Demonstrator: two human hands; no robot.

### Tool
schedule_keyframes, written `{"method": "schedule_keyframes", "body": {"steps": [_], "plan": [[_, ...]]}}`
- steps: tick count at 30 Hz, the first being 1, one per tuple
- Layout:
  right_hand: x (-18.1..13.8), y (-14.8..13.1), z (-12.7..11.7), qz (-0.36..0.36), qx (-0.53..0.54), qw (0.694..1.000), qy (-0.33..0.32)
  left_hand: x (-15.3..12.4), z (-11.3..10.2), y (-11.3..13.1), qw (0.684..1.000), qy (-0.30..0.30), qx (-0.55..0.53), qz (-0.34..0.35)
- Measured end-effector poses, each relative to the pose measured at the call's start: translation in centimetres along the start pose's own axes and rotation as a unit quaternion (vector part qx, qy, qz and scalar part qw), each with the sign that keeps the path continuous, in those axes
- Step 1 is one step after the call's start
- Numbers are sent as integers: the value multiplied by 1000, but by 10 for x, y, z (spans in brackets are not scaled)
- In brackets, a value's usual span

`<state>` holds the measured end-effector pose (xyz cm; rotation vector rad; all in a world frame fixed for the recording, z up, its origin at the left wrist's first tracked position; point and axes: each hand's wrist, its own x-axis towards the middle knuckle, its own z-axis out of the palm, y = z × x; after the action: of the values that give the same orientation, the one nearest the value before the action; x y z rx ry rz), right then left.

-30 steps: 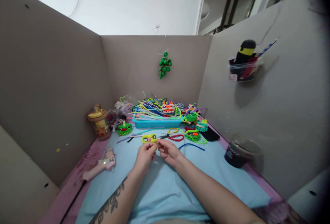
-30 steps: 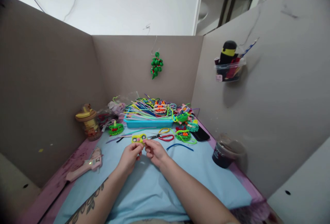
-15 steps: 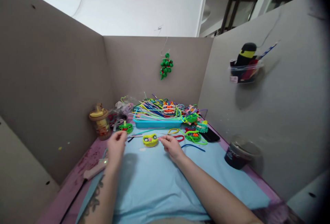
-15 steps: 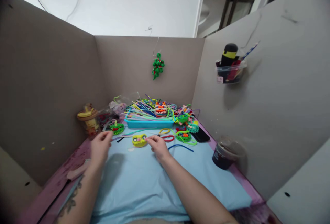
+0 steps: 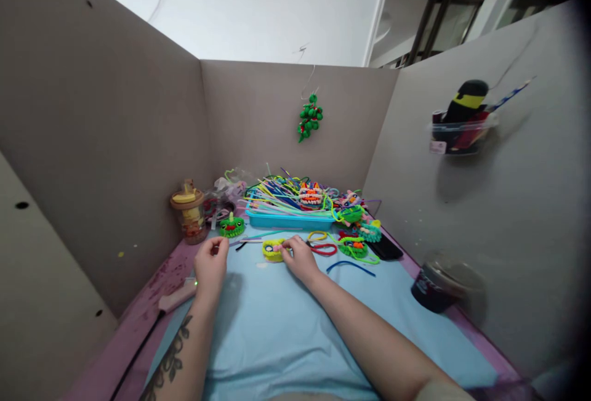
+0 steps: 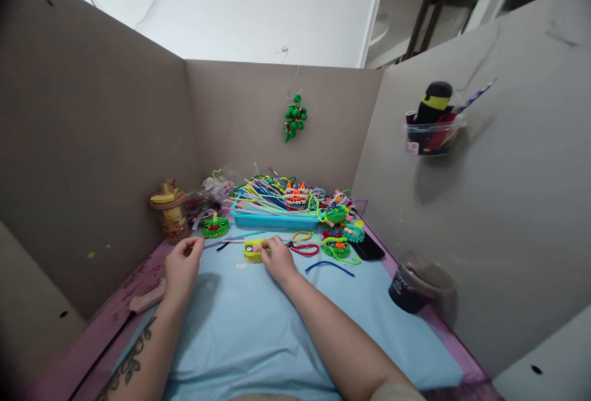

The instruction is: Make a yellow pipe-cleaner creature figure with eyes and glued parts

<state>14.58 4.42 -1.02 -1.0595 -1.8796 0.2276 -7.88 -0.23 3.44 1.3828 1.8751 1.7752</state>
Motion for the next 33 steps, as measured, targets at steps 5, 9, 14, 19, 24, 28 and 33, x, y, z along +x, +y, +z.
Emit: {"method": "schedule_keyframes", "body": {"steps": [5, 9, 14, 19, 24, 28, 33], "plan": [[-1, 3, 2, 2, -17, 1000, -4, -2, 0, 0, 1000, -15, 21, 0], [-2, 4, 3, -4, -11, 1000, -3, -6, 5, 2, 998, -40, 36, 29], [-1, 5, 6, 4, 5, 1000, 12, -21, 15, 8, 963, -177, 73, 190], [1, 4, 8, 24, 23, 999, 19, -36, 23, 19, 875, -346, 117, 319], [4, 2, 8, 27, 30, 999, 19, -38, 29, 18, 836, -412, 158, 326], [3, 1, 10, 23, 20, 999, 13, -38, 31, 14, 835, -428, 156, 308], [4, 4, 10, 17, 44, 999, 6, -37, 30, 12, 839, -432, 141, 299]]}}
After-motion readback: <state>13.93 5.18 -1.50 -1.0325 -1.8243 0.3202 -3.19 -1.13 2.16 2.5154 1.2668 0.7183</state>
